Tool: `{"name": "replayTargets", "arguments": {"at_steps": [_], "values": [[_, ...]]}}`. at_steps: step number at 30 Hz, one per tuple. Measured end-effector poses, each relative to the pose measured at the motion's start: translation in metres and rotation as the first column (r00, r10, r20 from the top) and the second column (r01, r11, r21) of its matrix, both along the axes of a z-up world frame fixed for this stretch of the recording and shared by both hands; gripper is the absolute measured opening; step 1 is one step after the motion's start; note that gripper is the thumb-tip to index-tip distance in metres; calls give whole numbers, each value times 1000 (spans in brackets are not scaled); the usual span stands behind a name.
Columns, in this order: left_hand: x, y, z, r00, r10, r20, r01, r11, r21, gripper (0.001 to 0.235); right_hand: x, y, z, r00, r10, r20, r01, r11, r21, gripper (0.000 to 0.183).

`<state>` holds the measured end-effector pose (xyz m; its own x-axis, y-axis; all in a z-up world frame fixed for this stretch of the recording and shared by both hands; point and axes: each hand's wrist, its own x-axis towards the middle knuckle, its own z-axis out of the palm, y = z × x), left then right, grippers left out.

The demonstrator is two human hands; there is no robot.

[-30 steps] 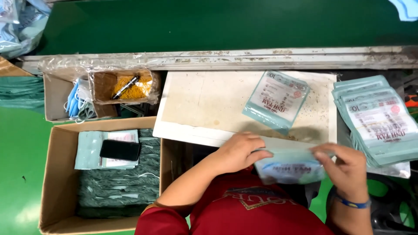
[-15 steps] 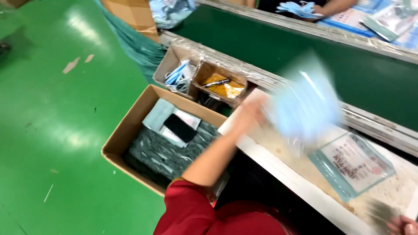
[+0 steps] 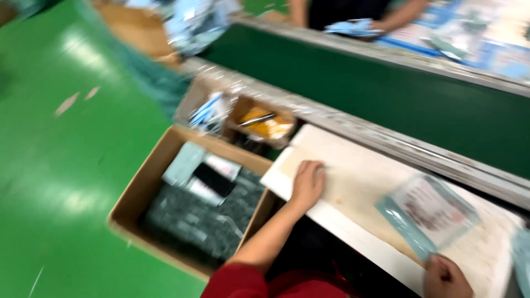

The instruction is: Packing batches of blue disposable face masks into plastic bags and labeling a small sample.

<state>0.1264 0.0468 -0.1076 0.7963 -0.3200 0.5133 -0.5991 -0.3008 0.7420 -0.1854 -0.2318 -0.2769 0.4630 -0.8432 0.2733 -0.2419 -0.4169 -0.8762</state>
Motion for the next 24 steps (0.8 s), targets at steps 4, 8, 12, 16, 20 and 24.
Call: {"name": "replayTargets", "arguments": {"at_steps": [4, 8, 12, 16, 20, 24], "values": [[-10, -21, -50, 999, -37, 37, 30, 986, 165, 36, 1, 6, 7, 996, -85, 22, 86, 996, -19, 21], [-15, -26, -55, 989, -72, 131, 8, 900, 437, 39, 13, 32, 76, 988, -110, -109, 102, 992, -77, 16], [-19, -28, -40, 991, -68, 118, -4, 850, 527, 37, 20, 37, 112, 975, -76, -209, 78, 997, 3, 14], [-18, -28, -42, 989, -64, 136, -19, 843, 537, 37, 24, 25, 114, 988, -58, -144, 54, 998, -28, 14], [-16, -31, -49, 989, -26, 143, -57, 838, 542, 37, 48, -63, 173, 1000, 5, -12, -9, 887, -461, 15], [-12, -32, -61, 991, 2, 137, -79, 825, 560, 37, 91, -210, 234, 949, -300, -102, 152, 714, -683, 28]]}}
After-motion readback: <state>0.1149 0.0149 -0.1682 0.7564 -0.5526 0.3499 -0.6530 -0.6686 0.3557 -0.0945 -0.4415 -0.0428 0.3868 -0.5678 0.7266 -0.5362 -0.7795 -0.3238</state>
